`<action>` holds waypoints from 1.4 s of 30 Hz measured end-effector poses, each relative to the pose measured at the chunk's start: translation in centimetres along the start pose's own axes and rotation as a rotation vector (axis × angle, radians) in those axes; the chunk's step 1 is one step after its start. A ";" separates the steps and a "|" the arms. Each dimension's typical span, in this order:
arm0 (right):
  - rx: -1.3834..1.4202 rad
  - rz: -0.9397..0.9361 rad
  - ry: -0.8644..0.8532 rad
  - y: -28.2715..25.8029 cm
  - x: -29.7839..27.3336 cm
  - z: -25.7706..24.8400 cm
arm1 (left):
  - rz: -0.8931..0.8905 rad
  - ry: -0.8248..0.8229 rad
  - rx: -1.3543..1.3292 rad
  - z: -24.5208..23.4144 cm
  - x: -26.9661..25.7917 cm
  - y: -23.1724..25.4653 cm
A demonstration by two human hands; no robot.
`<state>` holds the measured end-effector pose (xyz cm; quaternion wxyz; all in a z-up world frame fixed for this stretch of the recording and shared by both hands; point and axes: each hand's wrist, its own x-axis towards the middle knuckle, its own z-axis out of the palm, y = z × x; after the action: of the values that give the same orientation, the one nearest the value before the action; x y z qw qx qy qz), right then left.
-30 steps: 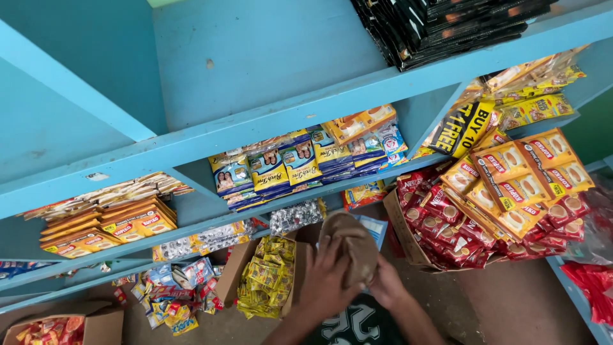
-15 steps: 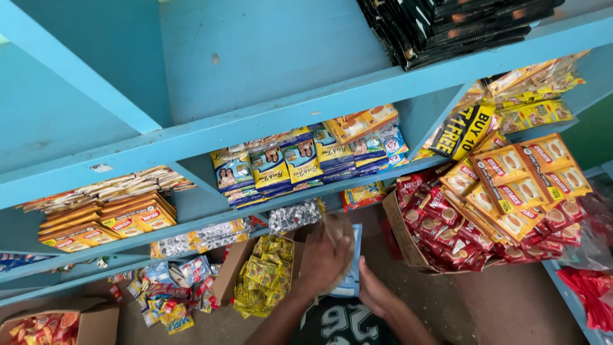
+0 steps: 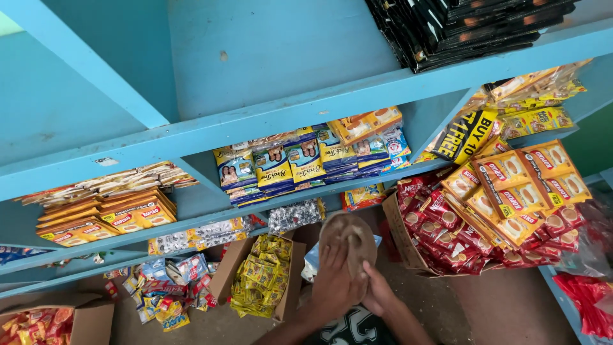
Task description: Wiping and cleaning packaged grocery products on a shelf with a cloth.
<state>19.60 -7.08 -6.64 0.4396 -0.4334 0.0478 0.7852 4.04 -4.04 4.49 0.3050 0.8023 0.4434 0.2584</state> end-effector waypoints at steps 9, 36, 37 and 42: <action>-0.347 -0.047 -0.036 0.4 1.7 -2.8 | -0.832 -0.272 -1.233 1.5 2.7 -10.8; -0.384 -0.138 -0.035 -1.0 1.6 -0.4 | -0.846 0.306 -1.270 -0.8 -1.5 -11.8; -0.383 -0.140 -0.033 -1.1 1.3 -0.3 | -0.845 0.303 -1.271 -0.7 -1.3 -11.6; -0.376 -0.070 0.017 -1.4 0.3 0.9 | -0.929 0.345 -1.236 -2.5 0.3 -8.4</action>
<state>19.95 -5.63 -5.81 0.3775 -0.5160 -0.1110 0.7609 -2.19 0.37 0.16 0.6989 0.1690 0.5501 0.4248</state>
